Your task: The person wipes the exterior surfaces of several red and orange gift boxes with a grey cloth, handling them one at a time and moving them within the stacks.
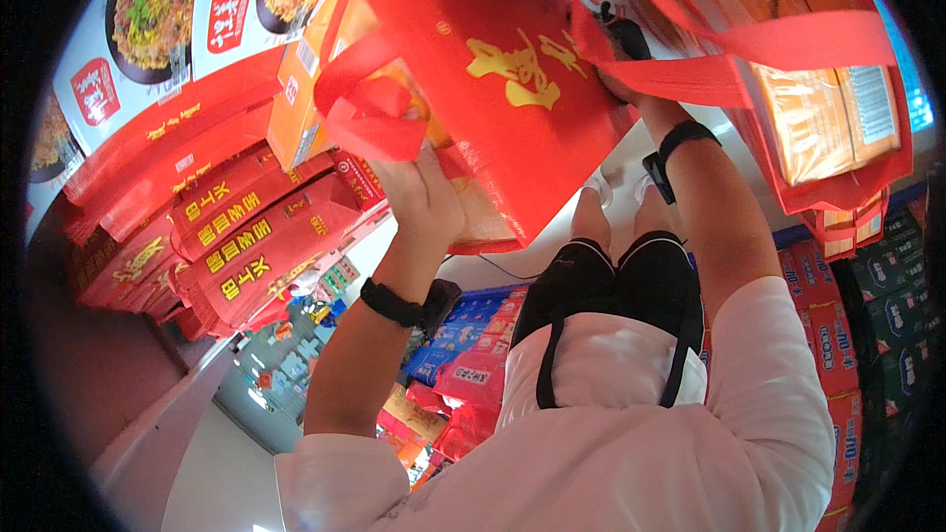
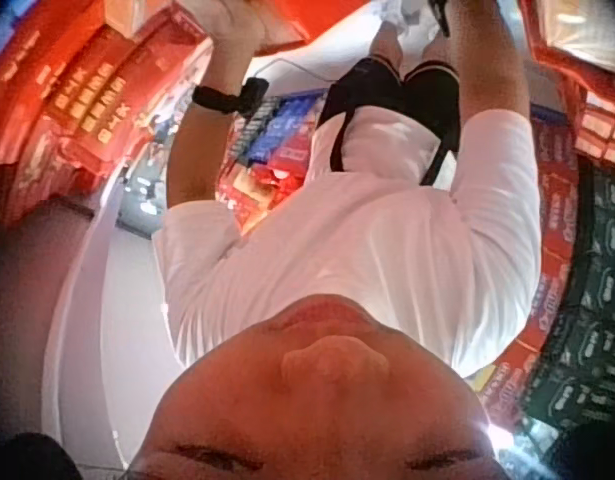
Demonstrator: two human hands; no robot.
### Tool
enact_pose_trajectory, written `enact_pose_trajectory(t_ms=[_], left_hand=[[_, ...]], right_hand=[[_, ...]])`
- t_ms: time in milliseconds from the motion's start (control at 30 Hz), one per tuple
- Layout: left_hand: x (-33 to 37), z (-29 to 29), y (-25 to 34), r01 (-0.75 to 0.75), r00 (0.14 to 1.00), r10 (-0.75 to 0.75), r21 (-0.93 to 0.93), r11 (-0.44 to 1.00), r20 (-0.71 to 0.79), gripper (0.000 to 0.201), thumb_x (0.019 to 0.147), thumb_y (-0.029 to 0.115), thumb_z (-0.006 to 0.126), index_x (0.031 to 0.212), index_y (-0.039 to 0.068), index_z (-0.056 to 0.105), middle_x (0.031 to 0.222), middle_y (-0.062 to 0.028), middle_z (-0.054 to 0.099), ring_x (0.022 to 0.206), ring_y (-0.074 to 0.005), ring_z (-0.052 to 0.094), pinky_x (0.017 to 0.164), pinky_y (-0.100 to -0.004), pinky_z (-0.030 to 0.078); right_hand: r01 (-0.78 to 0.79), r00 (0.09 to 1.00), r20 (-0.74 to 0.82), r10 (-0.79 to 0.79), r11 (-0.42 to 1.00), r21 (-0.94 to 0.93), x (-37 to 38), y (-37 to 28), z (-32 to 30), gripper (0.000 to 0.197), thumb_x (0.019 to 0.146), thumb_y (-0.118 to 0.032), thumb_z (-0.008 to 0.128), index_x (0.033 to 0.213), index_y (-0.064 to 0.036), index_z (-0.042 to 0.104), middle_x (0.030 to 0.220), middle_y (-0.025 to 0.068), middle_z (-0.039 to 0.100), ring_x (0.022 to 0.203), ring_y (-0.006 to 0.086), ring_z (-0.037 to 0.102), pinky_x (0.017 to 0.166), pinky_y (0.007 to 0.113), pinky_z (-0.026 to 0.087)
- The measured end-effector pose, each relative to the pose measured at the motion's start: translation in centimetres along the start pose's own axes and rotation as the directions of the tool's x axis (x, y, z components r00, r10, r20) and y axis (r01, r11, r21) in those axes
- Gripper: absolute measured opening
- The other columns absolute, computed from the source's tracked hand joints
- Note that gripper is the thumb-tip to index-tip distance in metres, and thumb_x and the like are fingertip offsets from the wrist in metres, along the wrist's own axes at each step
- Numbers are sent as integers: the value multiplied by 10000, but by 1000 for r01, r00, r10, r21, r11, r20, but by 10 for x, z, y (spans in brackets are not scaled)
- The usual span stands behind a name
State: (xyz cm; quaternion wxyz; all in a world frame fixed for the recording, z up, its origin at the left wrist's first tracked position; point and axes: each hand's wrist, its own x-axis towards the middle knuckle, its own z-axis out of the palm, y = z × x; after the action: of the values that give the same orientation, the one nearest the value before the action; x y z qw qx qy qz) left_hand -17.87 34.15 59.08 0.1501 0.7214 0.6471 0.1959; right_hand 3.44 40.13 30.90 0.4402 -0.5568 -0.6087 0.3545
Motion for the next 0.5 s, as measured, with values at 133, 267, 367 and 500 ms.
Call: enact_pose_trajectory(t_ms=[133, 267, 367, 500], left_hand=[[3, -10, -13, -255, 964, 263, 163, 953, -30, 354, 955, 49, 399, 1282, -77, 448, 1343, -309, 404, 1194, -512, 386, 1049, -530, 271], [-10, -25, -28, -135, 991, 135, 164, 977, 14, 362, 949, 53, 392, 1281, -77, 452, 1347, -311, 406, 1197, -521, 386, 1031, -537, 291], [-8, -27, -22, -92, 996, 92, 42, 995, -6, 393, 960, 78, 370, 1314, -83, 429, 1389, -315, 378, 1266, -504, 360, 1069, -519, 274], [-15, -18, -41, -135, 989, 137, 42, 990, -63, 415, 964, 94, 368, 1327, -101, 418, 1375, -314, 416, 1283, -480, 393, 1078, -502, 298]], right_hand=[[-402, 878, 356, 319, 896, 188, -1, -11, 22, 553, 976, -416, 482, 1390, -52, 450, 1385, 203, 493, 1307, 352, 431, 1071, 374, 340], [-155, 897, 441, 22, 950, 269, 9, -188, -17, 518, 1004, -394, 398, 1486, -212, 353, 1579, 211, 161, 1423, 465, 197, 1129, 566, 238], [159, 859, 461, -222, 972, 171, 12, -274, -42, 539, 964, -470, 446, 1482, -415, 308, 1610, 118, 111, 1388, 563, 177, 1023, 751, 226], [245, 801, 528, -283, 959, 144, 38, -278, -37, 566, 961, -432, 478, 1495, -375, 301, 1619, 94, 86, 1438, 502, 89, 1096, 688, 147]])
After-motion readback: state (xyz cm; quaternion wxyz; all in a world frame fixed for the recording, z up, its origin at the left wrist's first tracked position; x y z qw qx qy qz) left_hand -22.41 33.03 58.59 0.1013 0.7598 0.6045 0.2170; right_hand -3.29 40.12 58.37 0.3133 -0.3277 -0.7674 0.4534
